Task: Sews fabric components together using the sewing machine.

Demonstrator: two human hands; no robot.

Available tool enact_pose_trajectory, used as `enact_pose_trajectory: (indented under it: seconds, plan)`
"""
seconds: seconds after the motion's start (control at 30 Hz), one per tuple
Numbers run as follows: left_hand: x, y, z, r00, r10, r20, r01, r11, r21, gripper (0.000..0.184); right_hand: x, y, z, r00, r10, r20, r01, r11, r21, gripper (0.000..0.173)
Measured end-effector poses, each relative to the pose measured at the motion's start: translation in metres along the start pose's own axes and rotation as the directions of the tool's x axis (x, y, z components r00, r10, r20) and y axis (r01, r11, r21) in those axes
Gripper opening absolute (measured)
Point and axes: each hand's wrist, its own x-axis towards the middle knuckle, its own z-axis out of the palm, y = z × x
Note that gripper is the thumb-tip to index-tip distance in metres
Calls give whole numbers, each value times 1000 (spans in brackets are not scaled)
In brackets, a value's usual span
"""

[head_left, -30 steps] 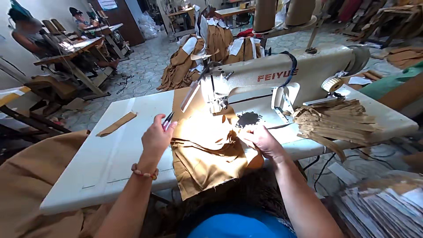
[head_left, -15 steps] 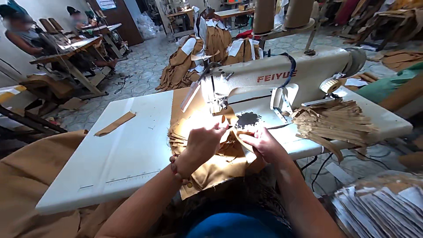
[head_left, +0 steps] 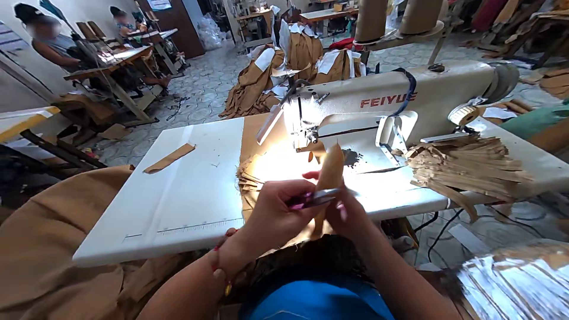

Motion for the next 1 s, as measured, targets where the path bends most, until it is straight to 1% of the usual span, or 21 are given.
enact_pose_trajectory:
  seconds: [0.03, 0.07, 0.1, 0.13, 0.17, 0.2, 0.23, 0.27, 0.3, 0.33, 0.37, 0.43, 0.53, 0.6, 0.63, 0.7, 0.77, 0.8, 0.83, 0.9, 1.0]
  plan:
    - [1, 8, -9, 998, 46, -38, -46, 999, 3, 2, -3, 9, 3, 982, 100, 158, -107, 994, 36, 59]
    - [3, 15, -20, 992, 93, -88, -91, 996, 23, 3, -6, 18, 4, 936, 168, 310, -185, 982, 25, 72]
    - [4, 20, -32, 979, 136, -150, -128, 990, 64, 7, -8, 24, 3, 875, 204, 439, -221, 975, -12, 77]
    - [4, 22, -44, 960, 169, -223, -148, 983, 109, 11, -10, 25, -1, 823, 215, 526, -211, 975, -68, 70]
    - [4, 21, -56, 932, 189, -308, -151, 978, 145, 13, -12, 22, -8, 808, 200, 554, -154, 980, -130, 54]
    - [4, 18, -66, 897, 185, -402, -137, 980, 145, 13, -12, 14, -16, 825, 172, 538, -87, 980, -181, 34]
    - [4, 13, -74, 849, 150, -507, -105, 988, 116, 16, -12, 5, -25, 865, 134, 483, -28, 975, -220, 21]
    - [4, 6, -81, 807, 92, -584, -57, 995, 77, 19, -12, -6, -34, 917, 115, 383, -14, 967, -256, 15]
    - [3, -4, -85, 770, 17, -637, 8, 999, 36, 20, -11, -18, -39, 965, 136, 226, -68, 957, -283, 15]
    - [2, -15, -89, 756, -69, -650, 97, 995, 6, 19, -9, -30, -42, 984, 171, 46, -149, 938, -312, 17]
    - [0, -29, -91, 746, -160, -646, 204, 979, -7, 19, -5, -38, -44, 976, 193, -104, -218, 913, -344, 16]
    - [-3, -62, -95, 696, -330, -638, 440, 898, 15, 18, 4, -40, -49, 937, 201, -287, -309, 860, -407, 13]
    - [-9, -118, -104, 606, -448, -657, 714, 670, 202, 24, 14, -22, -58, 893, 197, -404, -380, 812, -443, 15]
    - [-14, -134, -107, 619, -454, -641, 751, 582, 312, 47, 16, -14, -58, 882, 207, -424, -404, 795, -453, 16]
    - [-15, -131, -103, 654, -429, -623, 732, 567, 378, 54, 17, -12, -58, 880, 209, -427, -407, 796, -448, 16]
    - [-14, -112, -86, 798, -300, -522, 586, 590, 556, 48, 16, -12, -56, 880, 191, -435, -388, 816, -428, 19]
    - [-14, -89, -65, 941, -145, -306, 330, 593, 734, 36, 16, -14, -53, 880, 175, -441, -375, 826, -420, 20]
    - [-13, -81, -54, 981, -59, -182, 183, 571, 801, 27, 16, -15, -52, 882, 170, -440, -370, 828, -422, 21]
    - [-12, -74, -43, 998, 18, -66, 46, 542, 839, 23, 16, -17, -50, 882, 167, -441, -368, 829, -421, 22]
    - [-9, -67, -22, 985, 133, 110, -162, 481, 862, 22, 16, -19, -46, 879, 170, -445, -371, 831, -415, 24]
    - [-1, -65, -3, 957, 169, 235, -286, 435, 854, 23, 15, -24, -41, 872, 191, -452, -395, 818, -418, 27]
